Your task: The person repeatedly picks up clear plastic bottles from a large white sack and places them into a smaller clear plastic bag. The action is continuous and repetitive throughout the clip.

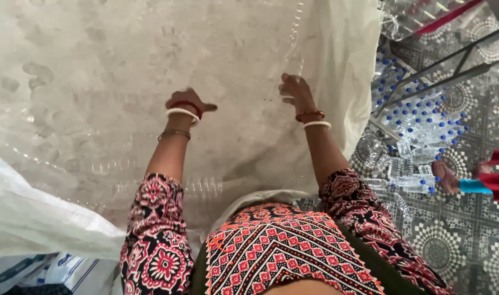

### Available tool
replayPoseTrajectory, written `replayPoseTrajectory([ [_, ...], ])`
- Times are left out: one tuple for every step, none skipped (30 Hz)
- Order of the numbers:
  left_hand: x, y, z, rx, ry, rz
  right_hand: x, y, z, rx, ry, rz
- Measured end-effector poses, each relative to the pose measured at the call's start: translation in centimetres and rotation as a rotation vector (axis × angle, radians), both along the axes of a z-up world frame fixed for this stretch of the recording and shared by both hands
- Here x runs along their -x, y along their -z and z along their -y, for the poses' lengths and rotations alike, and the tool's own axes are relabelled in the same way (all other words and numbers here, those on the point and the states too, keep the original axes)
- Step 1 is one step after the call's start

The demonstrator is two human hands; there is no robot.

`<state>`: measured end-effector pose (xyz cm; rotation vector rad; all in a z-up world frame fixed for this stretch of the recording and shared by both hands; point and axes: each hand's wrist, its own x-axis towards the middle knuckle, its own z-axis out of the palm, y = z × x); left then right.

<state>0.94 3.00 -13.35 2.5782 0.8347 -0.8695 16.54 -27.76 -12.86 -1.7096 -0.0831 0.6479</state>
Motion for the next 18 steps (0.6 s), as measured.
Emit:
replayPoseTrajectory([
  [0.6,-3.6,1.6,-0.054,-0.172,0.205,-0.2,0.7,0.1,-0.139,0.079,-0.106],
  [1.2,-7.3,3.1,-0.107,-0.349,0.408,-0.3,1.5,0.1,-0.280,0.156,-0.211],
  [0.5,-6.5,2.1,-0.107,-0.344,0.410,-0.4,4.3,-0.6,-0.282,0.161,-0.209],
  [0.0,-5.4,1.5,-0.219,-0.335,0.465,-0.2,7.1,-1.0,-0.481,0.226,-0.417],
  [-0.5,-4.4,0.8,-0.332,-0.323,0.520,-0.1,10.0,-1.3,-0.683,0.290,-0.624],
  [0.1,-5.1,0.6,-0.329,-0.317,0.522,1.0,9.5,-2.5,-0.684,0.296,-0.620],
  [0.7,-5.8,0.4,-0.197,-0.472,0.538,2.0,9.0,-3.7,-0.679,0.334,-0.664],
  [1.3,-6.6,0.0,-0.065,-0.623,0.550,3.0,8.4,-5.2,-0.678,0.372,-0.708],
  [1.2,-4.8,-0.8,-0.065,-0.614,0.554,3.3,7.7,-6.0,-0.684,0.377,-0.703],
  [1.2,-2.9,-1.5,0.005,-0.749,0.681,3.6,7.0,-6.8,-0.678,0.347,-0.675],
  [1.1,-1.0,-2.2,0.077,-0.883,0.806,3.8,6.3,-7.7,-0.673,0.318,-0.647],
  [0.1,1.7,-3.1,0.078,-0.883,0.810,3.4,6.1,-8.3,-0.675,0.317,-0.644],
  [-0.8,4.5,-3.9,0.348,-0.962,0.980,3.1,5.9,-8.8,-0.687,0.360,-0.650],
  [-1.2,7.3,-4.9,0.622,-1.031,1.142,3.1,5.8,-9.6,-0.699,0.401,-0.662],
  [-1.2,4.5,-3.4,0.617,-1.034,1.143,2.9,6.5,-10.0,-0.700,0.397,-0.665],
  [-1.1,1.9,-1.6,0.770,-1.050,0.933,2.7,7.2,-10.3,-0.695,0.437,-0.630],
  [-1.0,-0.8,0.3,0.915,-1.054,0.718,2.6,7.8,-10.4,-0.691,0.476,-0.594],
  [-1.8,-0.2,0.7,0.911,-1.047,0.731,1.9,8.3,-10.9,-0.703,0.469,-0.588],
])
